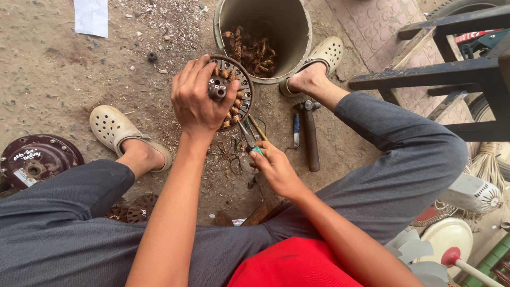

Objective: The person uses pliers to pull and cut copper wire coils from a circular metal rotor component. The removed wire pieces are dropped into a nearby bucket. The person rotates the rotor to access different sections of wire.

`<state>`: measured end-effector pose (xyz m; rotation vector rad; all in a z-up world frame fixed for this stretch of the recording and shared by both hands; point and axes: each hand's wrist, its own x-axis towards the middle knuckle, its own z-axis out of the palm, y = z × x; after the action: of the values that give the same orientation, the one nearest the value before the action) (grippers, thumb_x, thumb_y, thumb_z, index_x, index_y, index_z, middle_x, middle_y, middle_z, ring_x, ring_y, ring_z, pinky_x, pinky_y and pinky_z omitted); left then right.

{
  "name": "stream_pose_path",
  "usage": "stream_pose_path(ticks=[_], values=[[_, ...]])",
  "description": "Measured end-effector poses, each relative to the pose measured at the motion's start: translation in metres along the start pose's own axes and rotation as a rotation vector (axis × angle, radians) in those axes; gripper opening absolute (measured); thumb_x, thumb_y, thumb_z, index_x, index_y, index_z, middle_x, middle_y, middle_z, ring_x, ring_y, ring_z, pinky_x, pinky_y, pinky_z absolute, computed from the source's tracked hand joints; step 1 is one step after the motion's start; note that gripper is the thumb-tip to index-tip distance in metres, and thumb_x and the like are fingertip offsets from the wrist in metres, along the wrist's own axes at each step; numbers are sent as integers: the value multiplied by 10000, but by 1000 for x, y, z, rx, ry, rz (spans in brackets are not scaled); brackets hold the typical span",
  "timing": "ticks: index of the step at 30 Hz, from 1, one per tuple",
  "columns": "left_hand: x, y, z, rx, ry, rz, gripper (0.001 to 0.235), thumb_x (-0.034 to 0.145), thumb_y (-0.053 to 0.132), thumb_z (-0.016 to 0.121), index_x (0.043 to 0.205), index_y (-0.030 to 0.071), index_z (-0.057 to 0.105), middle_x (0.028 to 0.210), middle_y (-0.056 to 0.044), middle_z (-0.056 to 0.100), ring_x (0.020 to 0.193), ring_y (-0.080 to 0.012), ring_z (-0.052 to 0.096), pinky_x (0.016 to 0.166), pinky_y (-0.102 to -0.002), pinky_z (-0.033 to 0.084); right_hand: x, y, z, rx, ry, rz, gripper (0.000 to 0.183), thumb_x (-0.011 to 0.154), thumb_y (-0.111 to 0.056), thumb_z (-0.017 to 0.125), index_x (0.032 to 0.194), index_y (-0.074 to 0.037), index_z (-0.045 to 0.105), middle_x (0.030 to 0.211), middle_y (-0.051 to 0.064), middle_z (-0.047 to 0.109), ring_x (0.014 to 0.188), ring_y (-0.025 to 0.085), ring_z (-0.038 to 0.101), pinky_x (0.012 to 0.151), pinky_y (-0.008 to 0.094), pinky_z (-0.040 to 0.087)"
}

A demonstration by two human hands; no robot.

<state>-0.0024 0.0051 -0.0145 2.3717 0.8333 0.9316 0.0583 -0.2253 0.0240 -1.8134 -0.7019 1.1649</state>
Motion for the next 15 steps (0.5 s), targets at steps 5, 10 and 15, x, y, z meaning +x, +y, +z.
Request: stream_pose_path(ticks=[5, 10, 15], values=[[3, 1, -1, 15, -41, -14, 785, 1036, 711, 470, 1111, -19, 747, 1222, -226, 738, 1156, -395, 701, 988, -533, 526, -4, -38, -2, -74, 25, 381, 413, 1013, -373, 553, 976, 18, 679, 784, 96, 643, 700, 159, 640, 645, 388, 596], [6, -3, 3, 58, -150, -55, 885, 1040, 734, 411, 1253, -78, 691, 1267, -246, 710, 1154, -382, 684, 878, -514, 535, -3, -64, -3, -467, 150, 480, 439, 966, -464, 562, 982, -67, 749, 860, 136, 776, 798, 243, 721, 748, 422, 523], [6, -2, 2, 158, -165, -59, 860, 1045, 722, 423, 1274, -65, 683, 1338, -285, 662, 1156, -387, 666, 869, -514, 548, -3, -53, 5, -275, 144, 265, 527, 980, -509, 505, 1163, -25, 607, 869, 149, 766, 796, 229, 735, 745, 389, 538]])
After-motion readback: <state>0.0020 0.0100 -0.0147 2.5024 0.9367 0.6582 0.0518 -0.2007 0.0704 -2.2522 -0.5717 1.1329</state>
